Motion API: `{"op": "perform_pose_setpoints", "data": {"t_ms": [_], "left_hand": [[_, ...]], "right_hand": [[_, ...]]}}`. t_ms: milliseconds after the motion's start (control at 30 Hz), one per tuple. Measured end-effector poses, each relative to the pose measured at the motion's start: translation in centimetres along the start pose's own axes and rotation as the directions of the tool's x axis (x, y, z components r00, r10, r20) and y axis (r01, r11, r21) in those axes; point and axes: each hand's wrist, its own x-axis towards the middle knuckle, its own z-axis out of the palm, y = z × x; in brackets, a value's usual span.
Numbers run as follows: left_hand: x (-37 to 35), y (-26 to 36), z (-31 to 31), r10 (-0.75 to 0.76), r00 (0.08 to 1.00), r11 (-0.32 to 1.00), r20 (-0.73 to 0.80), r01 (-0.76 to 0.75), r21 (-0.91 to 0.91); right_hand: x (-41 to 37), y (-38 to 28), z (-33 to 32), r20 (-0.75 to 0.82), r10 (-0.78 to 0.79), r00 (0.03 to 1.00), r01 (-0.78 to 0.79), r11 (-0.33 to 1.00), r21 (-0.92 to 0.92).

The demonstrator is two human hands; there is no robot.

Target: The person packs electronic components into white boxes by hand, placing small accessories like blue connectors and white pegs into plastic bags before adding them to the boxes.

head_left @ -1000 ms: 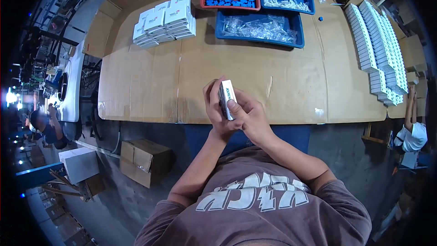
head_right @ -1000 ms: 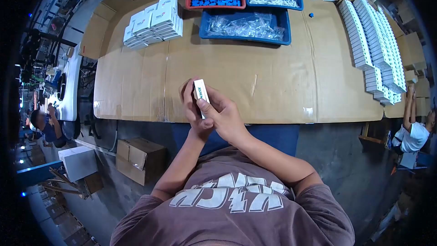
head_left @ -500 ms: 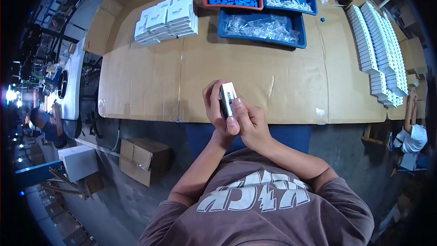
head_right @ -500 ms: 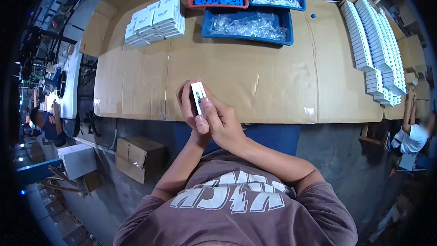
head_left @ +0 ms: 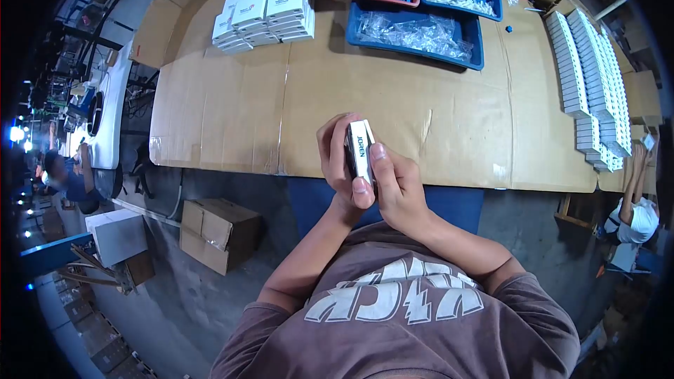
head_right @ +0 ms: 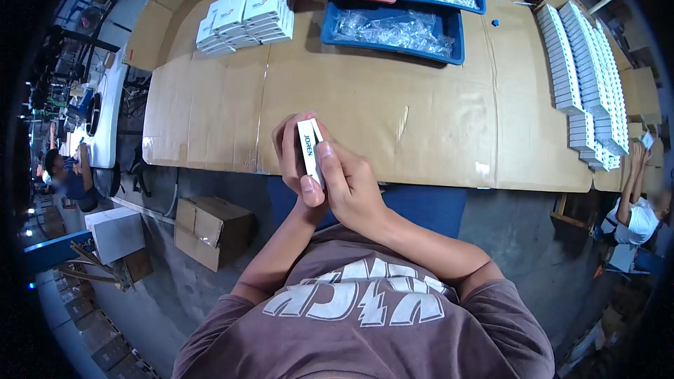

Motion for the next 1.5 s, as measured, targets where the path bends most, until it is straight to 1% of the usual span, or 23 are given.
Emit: {"op": "perform_pose_setpoints", "data": {"t_ms": [233, 333, 400, 467, 567, 667, 700, 800, 833, 900, 933, 967, 1000, 1033, 1067, 1100, 1133, 1200, 1267, 1333, 1400, 1467, 1500], "left_hand": [[0.6, 0.4, 0.2, -0.008, 1.000, 1.000, -0.020, 0.009, 0.026], [0.5, 0.1, 0.3, -0.026, 0.999, 0.999, -0.039, 0.027, 0.019], [0.5, 0.2, 0.4, -0.046, 0.998, 0.998, -0.046, 0.048, 0.033], [1.0, 0.2, 0.4, -0.071, 0.997, 0.996, -0.018, 0.071, 0.052], [1.7, 0.6, 1.1, -0.183, 0.983, 0.982, -0.016, 0.182, -0.048], [2.2, 0.2, 1.3, -0.116, 0.989, 0.990, 0.087, 0.122, -0.066], [2.1, 0.8, 1.2, -0.172, 0.977, 0.980, 0.126, 0.183, -0.080], [1.2, 0.4, 1.2, -0.261, 0.940, 0.953, 0.218, 0.287, -0.098], [1.1, 0.2, 1.1, -0.229, 0.948, 0.959, 0.221, 0.259, -0.114], [0.8, 0.4, 1.6, -0.428, 0.886, 0.819, 0.179, 0.464, -0.337], [0.4, 0.6, 1.7, -0.530, 0.830, 0.712, 0.176, 0.548, -0.439], [0.0, -0.3, 0.9, -0.615, 0.746, 0.583, 0.255, 0.648, -0.491], [-0.4, -0.1, 0.5, -0.670, 0.662, 0.486, 0.336, 0.733, -0.477], [0.0, 0.3, 0.3, -0.702, 0.577, 0.388, 0.416, 0.801, -0.456], [0.3, 0.5, 0.3, -0.719, 0.488, 0.289, 0.495, 0.857, -0.426], [-0.1, 0.9, 0.6, -0.752, 0.390, 0.148, 0.531, 0.885, -0.441], [0.0, 1.7, 0.6, -0.730, 0.341, 0.058, 0.592, 0.895, -0.443], [0.2, 3.8, 0.6, -0.670, 0.235, -0.128, 0.704, 0.898, -0.422], [-0.2, 3.9, 0.8, -0.643, 0.246, -0.183, 0.725, 0.870, -0.457], [0.0, 4.5, 1.1, -0.622, 0.262, -0.206, 0.738, 0.854, -0.477], [-0.4, 5.0, 1.2, -0.640, 0.286, -0.158, 0.713, 0.859, -0.487], [0.1, 5.3, 1.4, -0.653, 0.337, -0.090, 0.678, 0.855, -0.511], [0.3, 6.0, 1.6, -0.667, 0.354, -0.082, 0.656, 0.840, -0.537]], "right_hand": [[0.3, -1.2, 0.1, -0.004, -0.033, 0.999, 0.033, 0.999, -0.026], [0.6, -1.5, 0.3, -0.007, -0.005, 1.000, 0.005, 1.000, -0.030], [1.0, -0.8, 0.7, -0.022, -0.045, 0.999, 0.045, 0.999, 0.007], [1.6, -1.1, 0.7, 0.001, -0.019, 1.000, 0.019, 0.999, 0.030], [2.4, -1.5, -0.7, 0.067, 0.093, 0.993, -0.097, 0.993, 0.067], [2.9, -1.2, -2.0, 0.104, 0.215, 0.971, -0.230, 0.958, 0.169], [3.1, -1.3, -3.0, 0.185, 0.192, 0.964, -0.203, 0.978, 0.047], [2.9, -1.3, -4.6, 0.237, 0.150, 0.960, -0.164, 0.985, 0.043], [2.5, -1.0, -5.2, 0.249, 0.158, 0.956, -0.165, 0.986, 0.007], [1.9, -0.3, -6.1, 0.277, 0.173, 0.945, -0.161, 0.985, -0.064], [1.6, -0.4, -6.3, 0.270, 0.135, 0.953, -0.076, 0.973, -0.220], [1.3, -0.8, -6.5, 0.270, 0.101, 0.958, 0.006, 0.930, -0.367], [0.8, -1.0, -6.5, 0.276, 0.063, 0.959, 0.089, 0.860, -0.502], [0.6, 0.3, -6.5, 0.223, -0.086, 0.971, 0.203, 0.790, -0.579], [0.6, 1.0, -6.5, 0.235, -0.157, 0.959, 0.269, 0.766, -0.584], [0.7, 1.4, -6.7, 0.247, -0.228, 0.942, 0.333, 0.736, -0.589], [0.7, 1.6, -6.8, 0.260, -0.295, 0.920, 0.393, 0.702, -0.594], [1.3, 1.5, -7.1, 0.357, -0.348, 0.867, 0.498, 0.613, -0.613], [2.0, 1.7, -7.5, 0.413, -0.384, 0.826, 0.564, 0.533, -0.631], [2.3, 1.6, -7.6, 0.400, -0.457, 0.795, 0.602, 0.505, -0.618], [2.4, 2.1, -7.6, 0.398, -0.518, 0.757, 0.643, 0.483, -0.594], [2.5, 2.0, -7.8, 0.406, -0.576, 0.709, 0.691, 0.452, -0.565], [2.6, 2.0, -7.9, 0.407, -0.600, 0.689, 0.709, 0.445, -0.547]]}}
